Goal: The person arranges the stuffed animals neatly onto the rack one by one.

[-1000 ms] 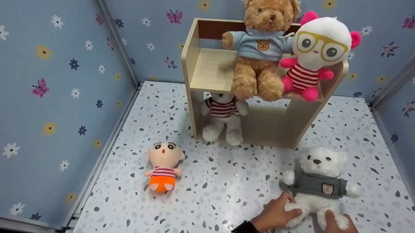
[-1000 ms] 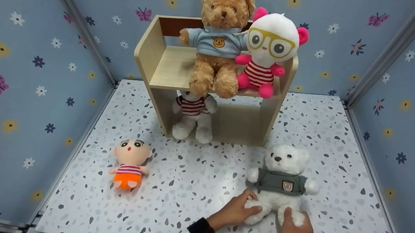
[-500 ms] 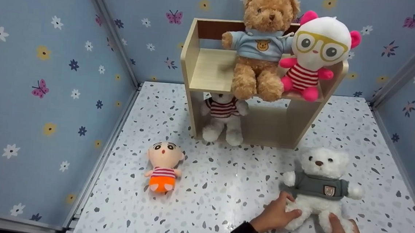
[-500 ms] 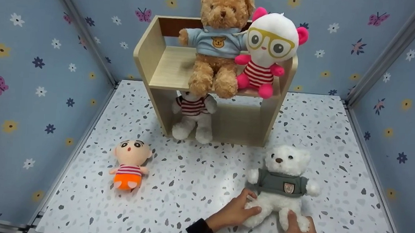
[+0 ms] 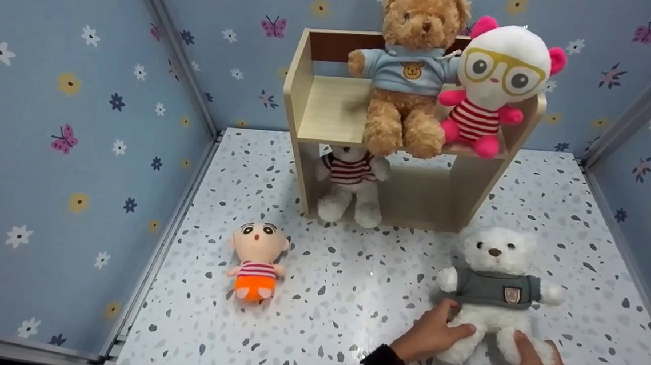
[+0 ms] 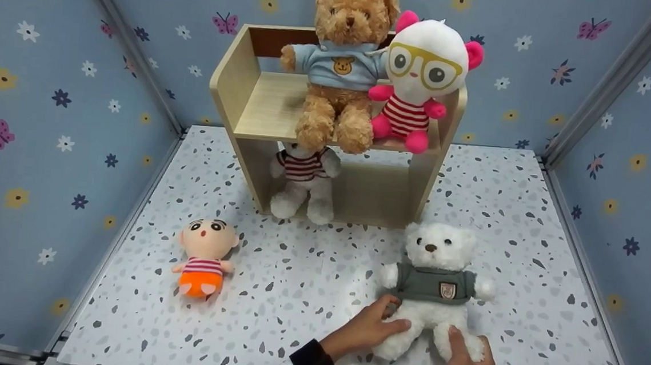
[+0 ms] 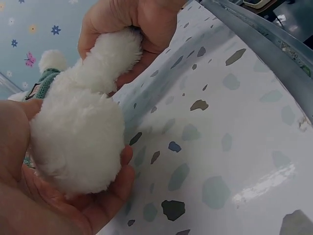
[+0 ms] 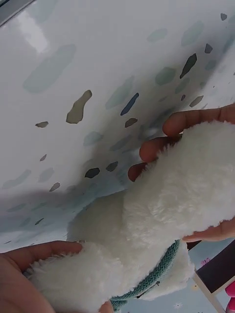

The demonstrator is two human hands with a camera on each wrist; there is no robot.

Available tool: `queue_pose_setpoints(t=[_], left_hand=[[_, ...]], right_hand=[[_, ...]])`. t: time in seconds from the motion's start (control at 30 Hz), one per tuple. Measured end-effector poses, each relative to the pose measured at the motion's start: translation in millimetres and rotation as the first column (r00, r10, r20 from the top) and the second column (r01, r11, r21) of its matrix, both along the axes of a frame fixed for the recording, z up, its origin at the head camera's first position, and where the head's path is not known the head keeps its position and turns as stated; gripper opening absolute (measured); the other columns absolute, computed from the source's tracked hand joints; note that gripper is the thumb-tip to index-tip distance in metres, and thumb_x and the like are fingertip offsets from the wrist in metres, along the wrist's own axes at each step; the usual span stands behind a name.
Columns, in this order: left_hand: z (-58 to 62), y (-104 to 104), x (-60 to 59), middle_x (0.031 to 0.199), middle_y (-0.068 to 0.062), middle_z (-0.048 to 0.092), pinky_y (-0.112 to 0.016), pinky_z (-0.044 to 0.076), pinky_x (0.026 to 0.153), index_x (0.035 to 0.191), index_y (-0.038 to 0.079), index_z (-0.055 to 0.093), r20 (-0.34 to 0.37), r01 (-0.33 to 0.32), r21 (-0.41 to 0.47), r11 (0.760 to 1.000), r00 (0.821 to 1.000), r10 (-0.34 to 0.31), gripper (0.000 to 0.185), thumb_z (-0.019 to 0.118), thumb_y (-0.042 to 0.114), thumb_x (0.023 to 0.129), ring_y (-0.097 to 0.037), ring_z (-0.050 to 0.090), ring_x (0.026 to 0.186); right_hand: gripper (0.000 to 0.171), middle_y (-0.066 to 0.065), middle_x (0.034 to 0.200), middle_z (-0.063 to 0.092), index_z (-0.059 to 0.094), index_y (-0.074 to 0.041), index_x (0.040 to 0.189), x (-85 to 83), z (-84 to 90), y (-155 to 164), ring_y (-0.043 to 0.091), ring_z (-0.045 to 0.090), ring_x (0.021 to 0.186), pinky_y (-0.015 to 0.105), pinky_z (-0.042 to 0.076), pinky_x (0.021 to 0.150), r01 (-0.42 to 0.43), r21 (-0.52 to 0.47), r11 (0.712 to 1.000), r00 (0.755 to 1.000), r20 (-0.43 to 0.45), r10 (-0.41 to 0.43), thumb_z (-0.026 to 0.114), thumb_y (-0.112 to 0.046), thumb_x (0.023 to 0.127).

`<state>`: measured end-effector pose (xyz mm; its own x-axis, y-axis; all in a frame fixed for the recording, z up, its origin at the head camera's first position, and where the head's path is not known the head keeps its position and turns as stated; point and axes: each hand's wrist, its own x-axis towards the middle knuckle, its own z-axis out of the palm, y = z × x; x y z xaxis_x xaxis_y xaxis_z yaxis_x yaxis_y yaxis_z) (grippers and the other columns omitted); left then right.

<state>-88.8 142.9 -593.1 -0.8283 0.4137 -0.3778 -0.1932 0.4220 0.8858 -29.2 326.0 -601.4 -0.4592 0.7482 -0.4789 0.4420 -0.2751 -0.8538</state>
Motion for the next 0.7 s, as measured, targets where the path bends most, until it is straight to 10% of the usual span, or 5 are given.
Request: queue_pose_setpoints(t=[0.2, 0.43, 0.7], left_hand=[[1.3, -3, -3.5, 0.132, 0.001, 0.059, -0.037, 0.047, 0.099, 0.134, 0.025, 0.048, 0.019, -0.007, -0.032, 0.999, 1.0, 0.007, 0.061, 0.062, 0.057, 0.084, -0.018, 0.056, 0.12], [-0.6, -9, -10.9, 0.132, 0.0, 0.058, -0.038, 0.046, 0.1, 0.138, 0.018, 0.047, 0.018, -0.031, -0.038, 0.999, 0.999, 0.032, 0.074, 0.062, 0.063, 0.081, -0.018, 0.056, 0.12], [-2.1, -21, -18.2, 0.116, 0.006, 0.063, -0.037, 0.051, 0.091, 0.122, 0.027, 0.057, 0.156, -0.162, 0.2, 0.966, 0.979, 0.131, 0.055, 0.073, 0.053, 0.075, -0.013, 0.06, 0.104]], right_hand=[[0.038, -0.02, 0.072, 0.055, 0.058, -0.019, 0.096, -2.5, 2.0, -7, 0.005, 0.051, 0.077, 0.025, 0.039, 0.087, -0.027, -0.004, 1.0, 0.999, 0.035, 0.027, 0.081, -0.04, 0.074], [0.025, -0.011, 0.068, 0.059, 0.061, -0.011, 0.082, -5.4, 2.7, -19, 0.005, 0.053, 0.065, 0.019, 0.048, 0.059, -0.003, -0.058, 0.998, 0.985, -0.173, -0.007, 0.083, -0.018, 0.074], [0.024, -0.008, 0.064, 0.057, 0.057, -0.01, 0.073, -9.2, 3.9, -30, 0.007, 0.052, 0.062, 0.021, 0.048, 0.058, -0.024, -0.101, 0.995, 0.966, -0.259, -0.003, 0.081, -0.01, 0.076]])
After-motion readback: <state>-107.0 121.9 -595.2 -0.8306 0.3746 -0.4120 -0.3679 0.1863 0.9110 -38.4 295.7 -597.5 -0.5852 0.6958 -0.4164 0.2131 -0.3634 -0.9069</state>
